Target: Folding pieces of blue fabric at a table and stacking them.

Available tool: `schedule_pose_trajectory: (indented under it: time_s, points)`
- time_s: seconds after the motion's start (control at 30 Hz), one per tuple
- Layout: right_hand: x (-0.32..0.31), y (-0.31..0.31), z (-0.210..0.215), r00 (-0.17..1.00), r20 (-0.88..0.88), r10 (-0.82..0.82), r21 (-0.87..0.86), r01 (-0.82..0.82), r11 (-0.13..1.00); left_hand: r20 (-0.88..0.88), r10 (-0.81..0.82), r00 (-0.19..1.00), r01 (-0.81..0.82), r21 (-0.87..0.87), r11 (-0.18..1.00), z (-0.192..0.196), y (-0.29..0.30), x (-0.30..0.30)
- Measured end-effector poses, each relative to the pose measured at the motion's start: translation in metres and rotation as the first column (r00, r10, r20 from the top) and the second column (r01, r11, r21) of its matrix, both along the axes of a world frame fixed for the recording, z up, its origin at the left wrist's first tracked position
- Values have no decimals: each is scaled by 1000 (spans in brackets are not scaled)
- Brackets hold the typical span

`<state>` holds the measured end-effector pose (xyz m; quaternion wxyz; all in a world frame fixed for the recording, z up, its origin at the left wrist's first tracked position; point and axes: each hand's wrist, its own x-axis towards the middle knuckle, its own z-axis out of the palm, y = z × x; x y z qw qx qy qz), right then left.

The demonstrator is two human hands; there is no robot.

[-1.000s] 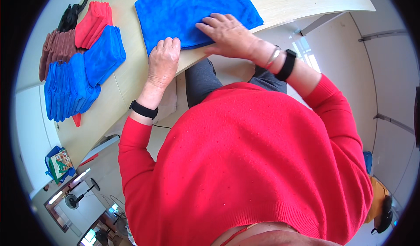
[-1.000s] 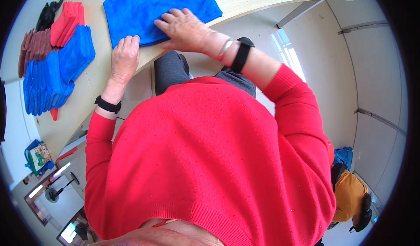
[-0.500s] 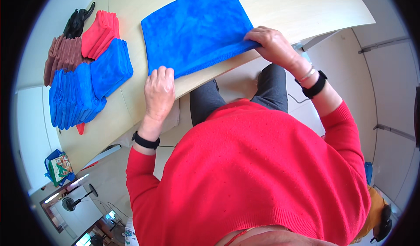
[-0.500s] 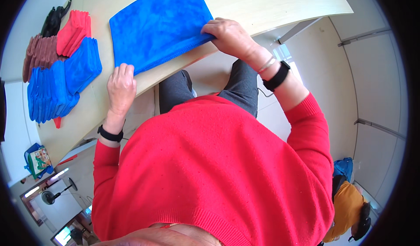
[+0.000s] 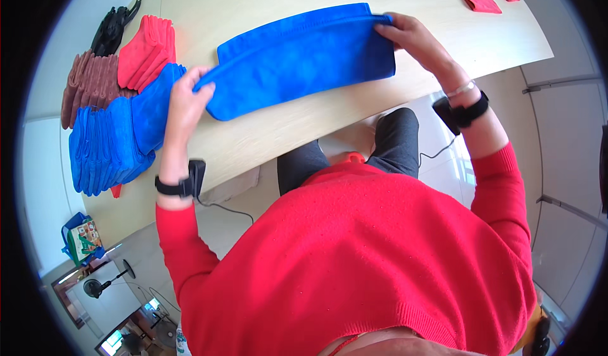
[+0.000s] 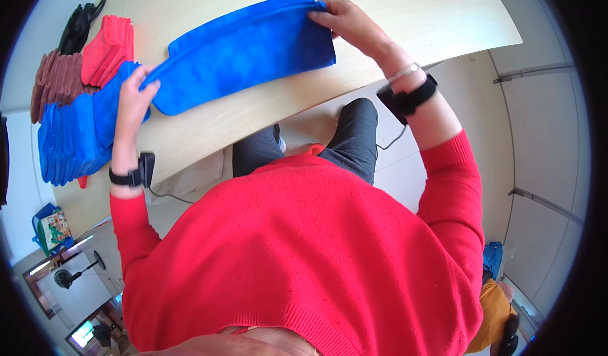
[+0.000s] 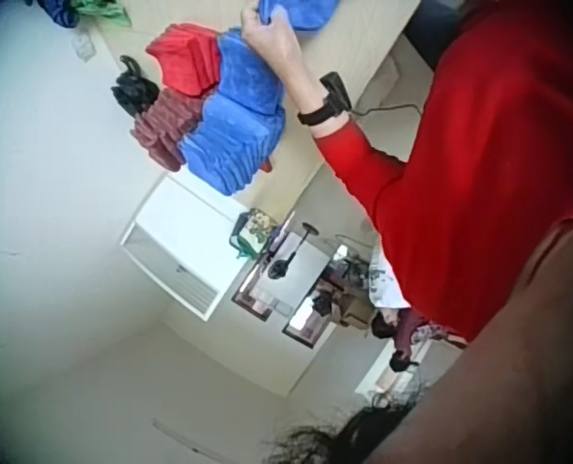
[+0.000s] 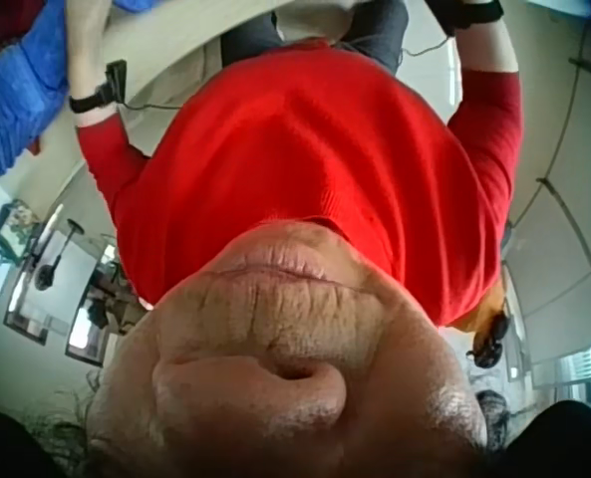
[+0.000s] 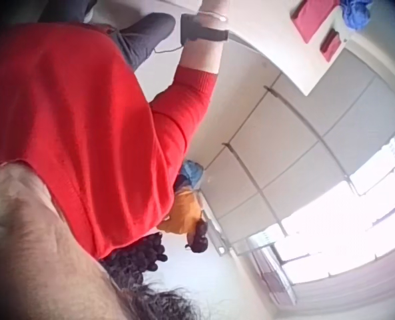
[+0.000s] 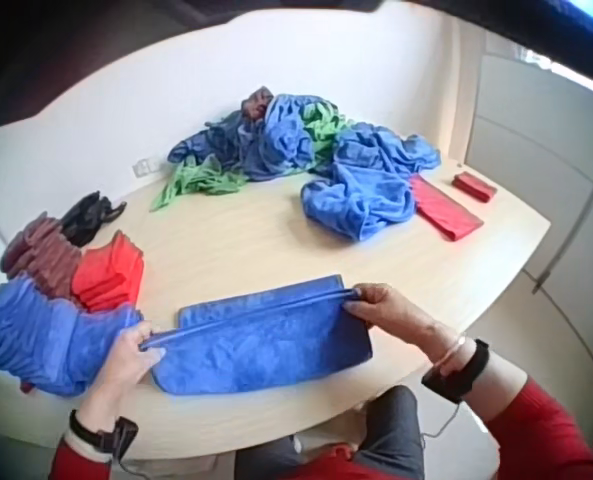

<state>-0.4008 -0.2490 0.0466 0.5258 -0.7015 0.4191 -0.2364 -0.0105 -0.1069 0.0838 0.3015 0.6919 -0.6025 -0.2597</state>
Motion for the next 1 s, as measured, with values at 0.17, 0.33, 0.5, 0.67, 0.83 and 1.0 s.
schedule_pose_trajectory:
  time_s: [0.17, 0.33, 0.5, 0.67, 0.83, 1.0]
  points:
    - [32, -47, -32, 976, 39, -213, 79, 209, 975, -291, 207, 934, -180, 119, 977, -34, -70, 20]
    - [41, -71, -57, 970, -21, -243, -1, 243, 970, -427, 297, 854, -232, 200, 952, -70, -90, 38]
    - [42, -73, -60, 937, -178, -301, -192, 267, 944, -252, 276, 928, -255, 113, 960, -87, -99, 41]
    - [37, -34, -34, 942, -156, -296, 65, 309, 949, 210, 290, 934, -307, 56, 950, -87, -98, 46]
    - [12, 18, -19, 961, -103, -256, 91, 266, 960, 352, 349, 868, -354, -53, 934, -64, -55, 10]
    - [5, 32, -43, 950, -17, -312, -93, 309, 946, -117, 324, 939, -327, -3, 945, -79, -3, -1]
